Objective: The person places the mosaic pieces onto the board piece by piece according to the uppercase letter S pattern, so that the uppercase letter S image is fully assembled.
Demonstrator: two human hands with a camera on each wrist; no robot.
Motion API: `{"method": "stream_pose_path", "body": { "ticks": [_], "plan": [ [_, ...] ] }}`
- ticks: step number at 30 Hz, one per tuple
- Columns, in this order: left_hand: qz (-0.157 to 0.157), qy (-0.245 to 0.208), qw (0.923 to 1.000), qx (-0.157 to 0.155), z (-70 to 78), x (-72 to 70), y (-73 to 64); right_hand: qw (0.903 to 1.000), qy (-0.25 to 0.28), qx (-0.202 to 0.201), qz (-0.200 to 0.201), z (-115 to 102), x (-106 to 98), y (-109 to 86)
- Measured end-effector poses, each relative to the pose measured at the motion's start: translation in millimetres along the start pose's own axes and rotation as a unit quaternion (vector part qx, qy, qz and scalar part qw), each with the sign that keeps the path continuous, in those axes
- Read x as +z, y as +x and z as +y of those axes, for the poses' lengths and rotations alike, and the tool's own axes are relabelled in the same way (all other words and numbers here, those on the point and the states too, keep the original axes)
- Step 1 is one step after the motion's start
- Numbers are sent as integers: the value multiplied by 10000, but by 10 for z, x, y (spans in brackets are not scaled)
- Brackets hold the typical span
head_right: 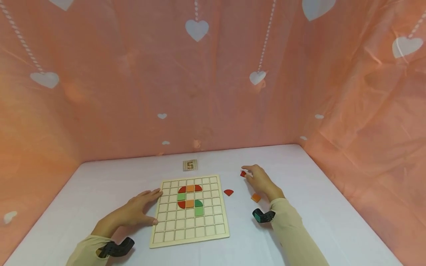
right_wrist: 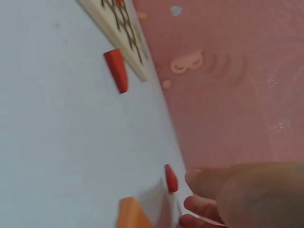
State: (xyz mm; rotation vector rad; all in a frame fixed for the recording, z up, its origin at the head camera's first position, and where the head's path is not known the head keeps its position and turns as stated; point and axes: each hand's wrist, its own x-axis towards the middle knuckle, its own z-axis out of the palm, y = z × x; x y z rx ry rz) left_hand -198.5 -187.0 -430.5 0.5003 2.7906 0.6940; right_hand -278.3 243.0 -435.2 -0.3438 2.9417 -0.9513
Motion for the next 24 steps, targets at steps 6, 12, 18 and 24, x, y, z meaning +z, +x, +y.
{"method": "stream_pose_path", "body": {
  "ticks": [6, 12, 18, 24],
  "plan": [
    [-2, -65, 10000, -39, 4, -20, -10, 9987, -362, -264, 223, 12, 65, 13],
    [-16, -73, 10000, -14, -6, -6, -12, 9984, -496, -79, 263, -9, 114, 1],
    [6, -62, 10000, -76, 7, -1, -29, 9984, -555, -115, 56, -91, 115, -27],
    [-30, -17, 10000, -91, 1, -6, -20, 9996, -168, -215, -7, -139, 95, -72]
  ]
}}
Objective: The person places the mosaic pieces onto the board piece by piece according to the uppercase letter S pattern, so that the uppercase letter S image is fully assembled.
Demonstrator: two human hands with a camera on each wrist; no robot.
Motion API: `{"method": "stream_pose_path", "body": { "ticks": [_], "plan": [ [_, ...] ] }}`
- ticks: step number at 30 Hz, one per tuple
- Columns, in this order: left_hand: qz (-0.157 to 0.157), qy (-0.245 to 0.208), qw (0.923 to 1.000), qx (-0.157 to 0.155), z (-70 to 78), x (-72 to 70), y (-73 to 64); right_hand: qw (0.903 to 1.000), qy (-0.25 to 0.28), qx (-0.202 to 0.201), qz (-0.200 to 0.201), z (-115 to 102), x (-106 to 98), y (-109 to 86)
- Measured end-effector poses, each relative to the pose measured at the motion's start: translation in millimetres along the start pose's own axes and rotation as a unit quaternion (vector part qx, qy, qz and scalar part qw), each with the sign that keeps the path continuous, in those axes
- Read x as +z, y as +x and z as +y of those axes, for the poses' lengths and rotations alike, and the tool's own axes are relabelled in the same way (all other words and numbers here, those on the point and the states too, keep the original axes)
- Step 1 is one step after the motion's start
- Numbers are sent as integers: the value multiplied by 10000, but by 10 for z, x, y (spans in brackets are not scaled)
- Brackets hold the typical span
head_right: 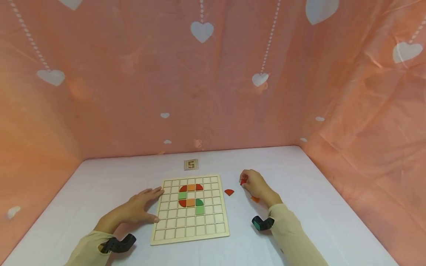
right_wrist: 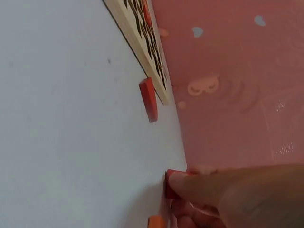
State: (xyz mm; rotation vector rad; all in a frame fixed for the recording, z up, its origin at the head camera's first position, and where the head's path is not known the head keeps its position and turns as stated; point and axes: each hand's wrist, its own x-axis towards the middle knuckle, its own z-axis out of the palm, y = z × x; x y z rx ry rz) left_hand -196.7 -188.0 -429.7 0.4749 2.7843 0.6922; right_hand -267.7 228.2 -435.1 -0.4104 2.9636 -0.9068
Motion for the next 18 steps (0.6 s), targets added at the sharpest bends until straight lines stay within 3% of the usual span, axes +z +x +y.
{"method": "stream_pose_path", "body": {
  "ticks": [9, 14, 18],
  "plan": [
    [70, 25, 10000, 49, 11, -12, 15, 9912, 1039, -820, -64, -168, -90, 6],
    [34, -18, 10000, 58, 16, -18, -2, 9732, 1948, -1075, -582, -278, -6, -38],
    [-11, -61, 10000, 42, 19, -10, -2, 9607, 2267, -1219, -1043, -359, 91, -75]
  ]
}}
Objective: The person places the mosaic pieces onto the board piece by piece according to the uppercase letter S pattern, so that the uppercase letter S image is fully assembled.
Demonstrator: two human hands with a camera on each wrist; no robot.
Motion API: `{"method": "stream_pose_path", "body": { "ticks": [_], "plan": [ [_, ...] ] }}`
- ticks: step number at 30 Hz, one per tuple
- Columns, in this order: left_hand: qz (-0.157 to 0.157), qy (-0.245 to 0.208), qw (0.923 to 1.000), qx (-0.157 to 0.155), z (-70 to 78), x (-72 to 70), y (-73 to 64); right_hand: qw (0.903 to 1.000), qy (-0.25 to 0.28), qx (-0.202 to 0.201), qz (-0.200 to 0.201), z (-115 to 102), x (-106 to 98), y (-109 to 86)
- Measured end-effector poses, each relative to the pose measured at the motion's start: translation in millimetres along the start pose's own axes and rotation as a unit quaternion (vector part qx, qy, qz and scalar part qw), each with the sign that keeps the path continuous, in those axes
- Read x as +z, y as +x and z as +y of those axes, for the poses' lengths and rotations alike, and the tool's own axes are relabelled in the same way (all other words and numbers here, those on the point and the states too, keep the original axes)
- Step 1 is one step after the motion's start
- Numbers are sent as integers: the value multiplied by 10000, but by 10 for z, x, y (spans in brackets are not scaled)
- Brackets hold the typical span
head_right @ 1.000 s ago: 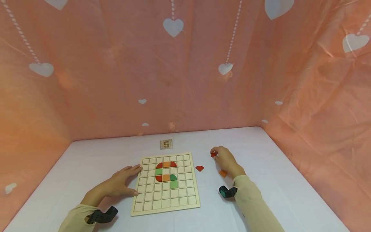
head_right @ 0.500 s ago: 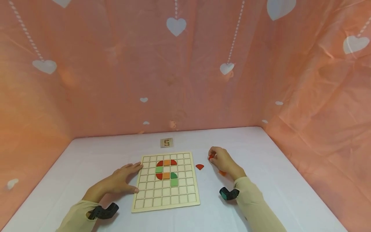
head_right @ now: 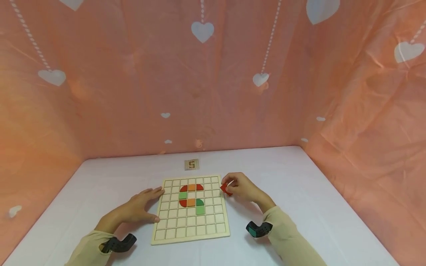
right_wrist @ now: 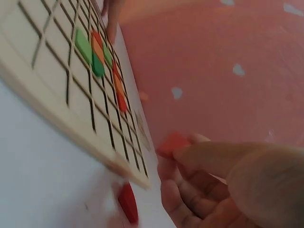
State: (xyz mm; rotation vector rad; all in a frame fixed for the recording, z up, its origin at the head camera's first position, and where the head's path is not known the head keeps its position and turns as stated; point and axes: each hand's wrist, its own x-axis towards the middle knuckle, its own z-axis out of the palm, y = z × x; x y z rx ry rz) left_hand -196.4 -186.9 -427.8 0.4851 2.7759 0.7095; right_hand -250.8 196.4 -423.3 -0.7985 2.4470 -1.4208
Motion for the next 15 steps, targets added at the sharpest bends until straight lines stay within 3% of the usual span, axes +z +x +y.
{"method": "stream_pose_path", "body": {
  "ticks": [9, 15],
  "plan": [
    [-21, -30, 9999, -116, 2, 14, -10, 9970, 156, -130, -747, -171, 308, -21],
    [33, -31, 10000, -62, -4, 2, -8, 9941, 312, -224, -1019, -265, 475, -13]
  ]
}}
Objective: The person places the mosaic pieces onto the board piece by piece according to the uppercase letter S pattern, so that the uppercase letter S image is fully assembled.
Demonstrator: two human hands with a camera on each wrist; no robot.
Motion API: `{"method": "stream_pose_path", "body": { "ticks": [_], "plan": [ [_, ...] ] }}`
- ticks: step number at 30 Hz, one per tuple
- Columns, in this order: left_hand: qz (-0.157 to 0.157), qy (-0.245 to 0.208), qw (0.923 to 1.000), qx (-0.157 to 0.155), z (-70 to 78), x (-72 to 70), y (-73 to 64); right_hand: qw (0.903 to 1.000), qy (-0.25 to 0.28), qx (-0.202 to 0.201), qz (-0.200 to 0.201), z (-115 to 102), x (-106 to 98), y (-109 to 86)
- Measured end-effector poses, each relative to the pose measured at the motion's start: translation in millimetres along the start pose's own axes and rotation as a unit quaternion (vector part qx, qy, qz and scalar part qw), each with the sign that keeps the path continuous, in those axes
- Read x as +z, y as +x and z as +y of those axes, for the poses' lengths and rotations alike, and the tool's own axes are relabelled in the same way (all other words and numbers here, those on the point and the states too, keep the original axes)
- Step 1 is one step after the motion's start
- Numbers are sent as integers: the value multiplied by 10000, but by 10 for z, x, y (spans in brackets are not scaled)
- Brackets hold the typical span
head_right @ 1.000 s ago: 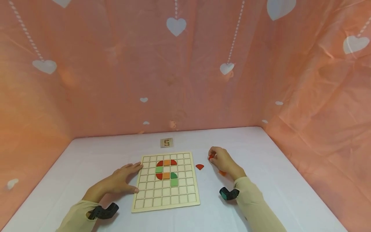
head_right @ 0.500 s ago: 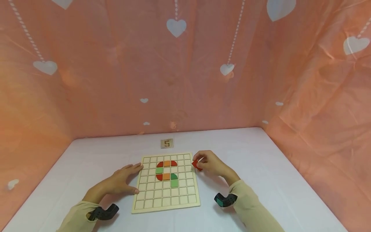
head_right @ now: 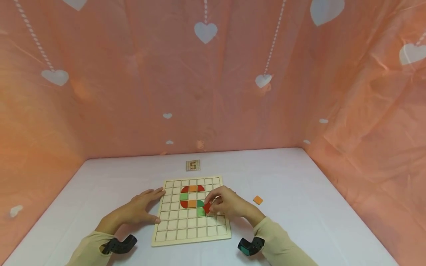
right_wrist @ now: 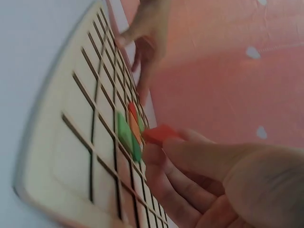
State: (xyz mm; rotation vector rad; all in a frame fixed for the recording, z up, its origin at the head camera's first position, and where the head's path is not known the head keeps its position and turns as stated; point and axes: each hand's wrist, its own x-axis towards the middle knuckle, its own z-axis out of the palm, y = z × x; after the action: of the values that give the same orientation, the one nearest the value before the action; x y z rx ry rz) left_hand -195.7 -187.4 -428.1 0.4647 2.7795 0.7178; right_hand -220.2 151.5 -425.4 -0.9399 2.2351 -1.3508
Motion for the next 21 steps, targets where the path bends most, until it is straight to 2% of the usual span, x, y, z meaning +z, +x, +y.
{"method": "stream_pose_path", "body": {
  "ticks": [5, 11, 21],
  "plan": [
    [35, 44, 9999, 84, -10, 1, 19, 9994, -322, 4, -154, -43, 118, 26],
    [18, 96, 9999, 75, -26, 17, 30, 9967, -804, -18, -66, -46, 205, 30],
    [51, 174, 9997, 169, -34, 25, 31, 9963, -841, 176, -14, -21, 208, 20]
  ]
}}
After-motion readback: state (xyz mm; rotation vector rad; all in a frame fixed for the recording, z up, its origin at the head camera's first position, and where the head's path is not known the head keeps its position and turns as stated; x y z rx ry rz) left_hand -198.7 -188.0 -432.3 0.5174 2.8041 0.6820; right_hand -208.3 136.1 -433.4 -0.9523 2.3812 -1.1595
